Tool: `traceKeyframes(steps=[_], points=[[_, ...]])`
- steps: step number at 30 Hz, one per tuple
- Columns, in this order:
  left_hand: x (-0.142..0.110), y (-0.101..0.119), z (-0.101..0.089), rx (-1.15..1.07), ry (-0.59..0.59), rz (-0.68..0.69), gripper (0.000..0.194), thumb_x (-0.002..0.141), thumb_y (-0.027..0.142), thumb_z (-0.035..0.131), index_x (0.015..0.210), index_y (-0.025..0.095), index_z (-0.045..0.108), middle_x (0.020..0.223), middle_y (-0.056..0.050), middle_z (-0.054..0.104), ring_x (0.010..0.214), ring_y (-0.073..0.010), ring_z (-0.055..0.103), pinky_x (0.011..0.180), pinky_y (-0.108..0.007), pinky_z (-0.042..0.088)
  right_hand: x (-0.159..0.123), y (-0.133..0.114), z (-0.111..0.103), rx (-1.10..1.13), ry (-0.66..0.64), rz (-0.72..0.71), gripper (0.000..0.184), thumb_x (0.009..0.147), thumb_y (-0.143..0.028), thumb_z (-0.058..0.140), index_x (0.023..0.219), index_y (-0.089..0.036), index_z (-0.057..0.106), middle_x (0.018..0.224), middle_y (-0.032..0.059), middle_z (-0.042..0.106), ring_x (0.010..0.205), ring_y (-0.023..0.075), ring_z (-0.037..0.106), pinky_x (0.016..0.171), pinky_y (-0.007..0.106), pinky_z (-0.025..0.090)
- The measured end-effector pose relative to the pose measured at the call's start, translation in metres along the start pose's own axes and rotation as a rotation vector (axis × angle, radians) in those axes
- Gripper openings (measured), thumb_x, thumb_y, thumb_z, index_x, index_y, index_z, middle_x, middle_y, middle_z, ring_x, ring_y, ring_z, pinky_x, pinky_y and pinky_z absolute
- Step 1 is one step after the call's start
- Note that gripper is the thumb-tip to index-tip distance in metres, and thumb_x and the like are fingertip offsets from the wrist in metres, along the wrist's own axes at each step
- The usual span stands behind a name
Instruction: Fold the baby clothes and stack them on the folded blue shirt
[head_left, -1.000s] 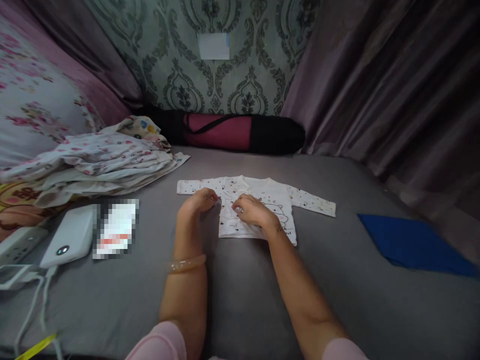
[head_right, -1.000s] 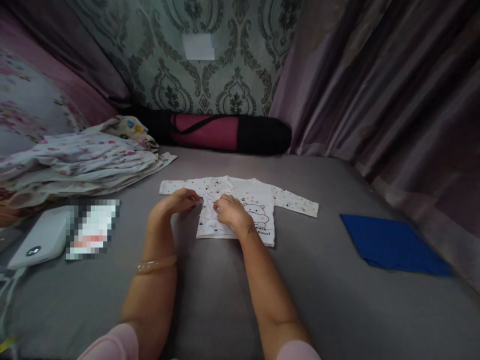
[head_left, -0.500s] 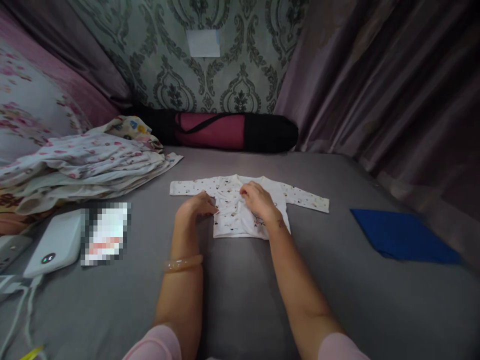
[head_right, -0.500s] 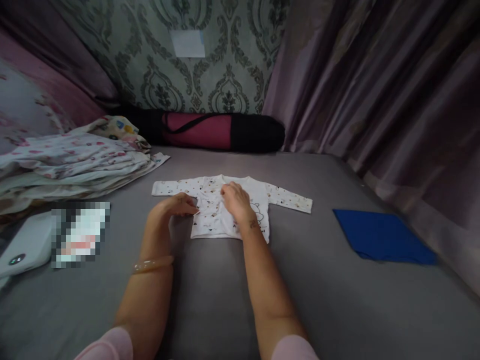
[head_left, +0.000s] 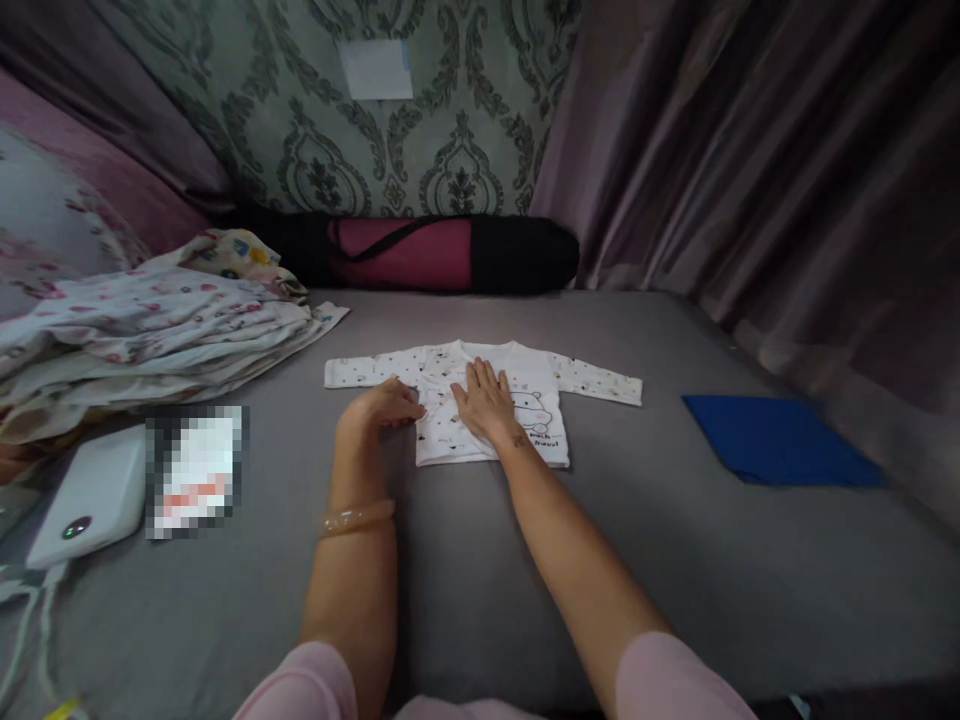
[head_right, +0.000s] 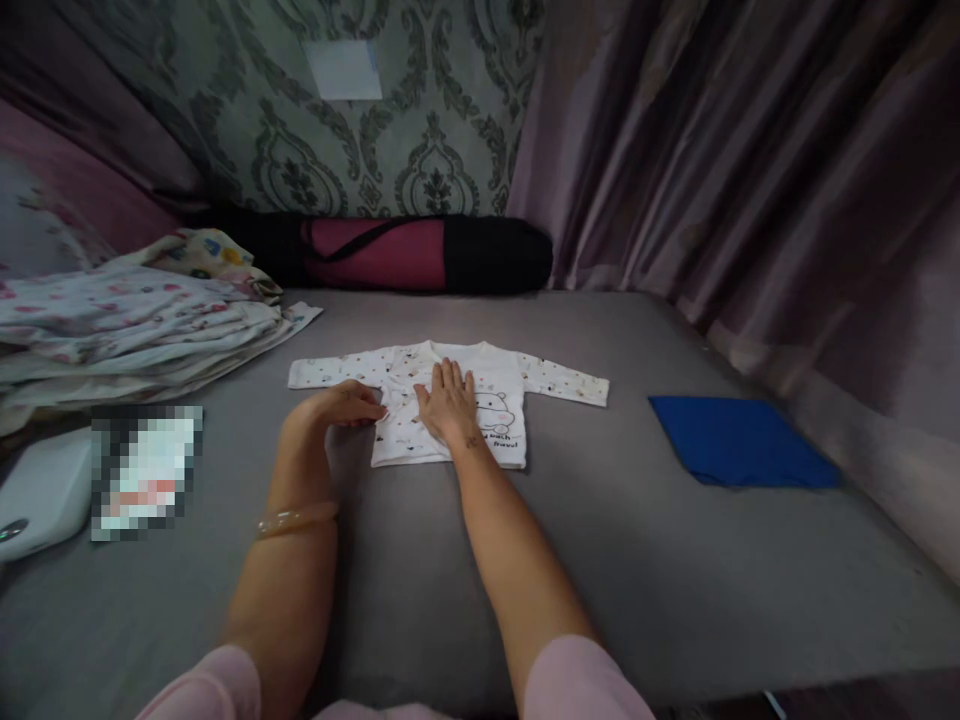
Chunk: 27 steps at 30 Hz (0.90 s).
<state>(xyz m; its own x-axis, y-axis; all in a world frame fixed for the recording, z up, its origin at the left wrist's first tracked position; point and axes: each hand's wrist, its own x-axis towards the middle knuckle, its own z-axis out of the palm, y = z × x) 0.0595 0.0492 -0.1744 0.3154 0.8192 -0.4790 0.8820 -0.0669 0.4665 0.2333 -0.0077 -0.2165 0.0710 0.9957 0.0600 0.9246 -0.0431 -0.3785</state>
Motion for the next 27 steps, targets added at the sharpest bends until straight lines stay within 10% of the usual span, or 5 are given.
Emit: traceKeyframes(steps=[10, 16, 27], points=[[-0.041, -0.004, 0.013, 0.129, 0.078, 0.029, 0.039, 0.075, 0.057, 0.056, 0.065, 0.019, 0.058, 0.060, -0.001, 0.055, 0.060, -0.0147, 0.051, 0.054, -0.023, 0.034, -0.029, 0.027, -0.052, 0.132, -0.125, -0.030, 0.062, 0.098, -0.040, 0.020, 0.150, -0.008, 0.022, 0.158, 0.0118, 0.016, 0.146, 0.0205, 0.010, 0.117, 0.040, 0.009], [-0.075, -0.005, 0.047, 0.152, 0.192, 0.066, 0.038, 0.079, 0.053, 0.056, 0.071, 0.017, 0.065, 0.064, -0.004, 0.060, 0.064, -0.0157, 0.054, 0.056, -0.024, 0.033, -0.081, 0.024, -0.029, -0.085, -0.078, -0.125, 0.062, 0.098, -0.039, 0.023, 0.149, -0.003, 0.024, 0.157, 0.0151, 0.018, 0.146, 0.0235, 0.009, 0.117, 0.041, 0.004], [-0.078, -0.021, 0.061, -0.076, 0.298, 0.085, 0.030, 0.075, 0.045, 0.056, 0.071, 0.016, 0.065, 0.058, 0.001, 0.054, 0.060, -0.0140, 0.050, 0.055, -0.024, 0.032, -0.089, 0.010, -0.018, -0.120, -0.054, -0.145, 0.062, 0.098, -0.042, 0.025, 0.150, -0.010, 0.023, 0.158, 0.0131, 0.014, 0.146, 0.0241, 0.008, 0.116, 0.047, 0.004]])
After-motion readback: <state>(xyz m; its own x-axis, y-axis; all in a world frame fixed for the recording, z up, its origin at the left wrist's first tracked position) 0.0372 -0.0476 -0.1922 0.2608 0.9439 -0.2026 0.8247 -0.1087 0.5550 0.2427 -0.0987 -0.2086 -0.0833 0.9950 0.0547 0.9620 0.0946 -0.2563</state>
